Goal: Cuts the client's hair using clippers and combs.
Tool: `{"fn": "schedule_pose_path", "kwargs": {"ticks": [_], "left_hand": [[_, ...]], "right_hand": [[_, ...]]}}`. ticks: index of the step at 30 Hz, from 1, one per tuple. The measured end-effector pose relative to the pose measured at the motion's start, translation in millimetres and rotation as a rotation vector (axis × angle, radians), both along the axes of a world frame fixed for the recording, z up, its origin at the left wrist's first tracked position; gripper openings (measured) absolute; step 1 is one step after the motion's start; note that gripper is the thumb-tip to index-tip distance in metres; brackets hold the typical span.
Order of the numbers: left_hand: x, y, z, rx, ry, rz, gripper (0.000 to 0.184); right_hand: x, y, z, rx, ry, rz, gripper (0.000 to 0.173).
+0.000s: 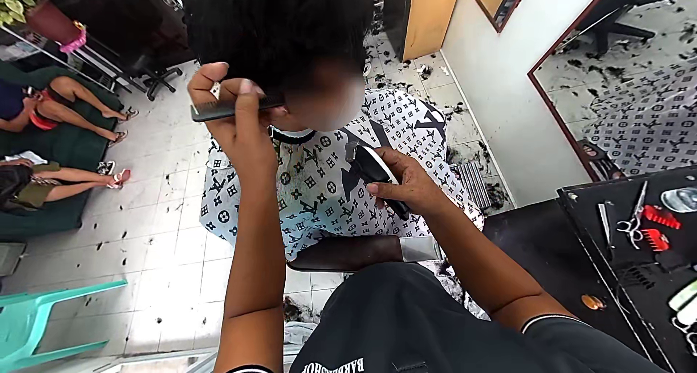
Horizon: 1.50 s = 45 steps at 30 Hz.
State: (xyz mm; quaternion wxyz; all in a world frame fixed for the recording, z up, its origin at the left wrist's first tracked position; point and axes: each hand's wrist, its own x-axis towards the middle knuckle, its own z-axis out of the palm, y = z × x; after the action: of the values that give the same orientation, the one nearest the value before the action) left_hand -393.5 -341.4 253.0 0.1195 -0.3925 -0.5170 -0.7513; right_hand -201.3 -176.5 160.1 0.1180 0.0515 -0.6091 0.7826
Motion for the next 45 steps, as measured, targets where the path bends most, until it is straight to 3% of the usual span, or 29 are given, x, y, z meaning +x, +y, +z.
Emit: {"fn": "schedule_pose_path", "kwargs": {"ticks": [4, 7, 10, 14, 19, 45], "left_hand": [[-6, -3, 4, 0.03, -0.109, 0.055, 0.02], [-7, -6, -6, -0.022, -0.05, 0.071, 0.02], [7, -10, -16, -0.229, -0.017, 0.1, 0.019], [27, -2, -35, -0.538, -0.026, -0.01, 0.033], [30, 10, -55, -0.459, -0.069, -0.119, 0.031], [25, 16, -52, -0.434, -0.131, -0.117, 0.032]], "right_hand": [[-12, -1, 5, 0.199, 0.08, -0.075, 0.041], [-26, 0, 14, 0.16, 0.072, -0.083, 0.035], [-41, 0, 27, 0.079, 0.041, -0.101, 0.031], [-65, -1, 42, -0.067, 0.009, -0.114, 0.03], [-76, -7, 50, -0.195, -0.044, -0.158, 0.024], [-89, -10, 47, -0.291, -0.019, -0.175, 0.019]]}}
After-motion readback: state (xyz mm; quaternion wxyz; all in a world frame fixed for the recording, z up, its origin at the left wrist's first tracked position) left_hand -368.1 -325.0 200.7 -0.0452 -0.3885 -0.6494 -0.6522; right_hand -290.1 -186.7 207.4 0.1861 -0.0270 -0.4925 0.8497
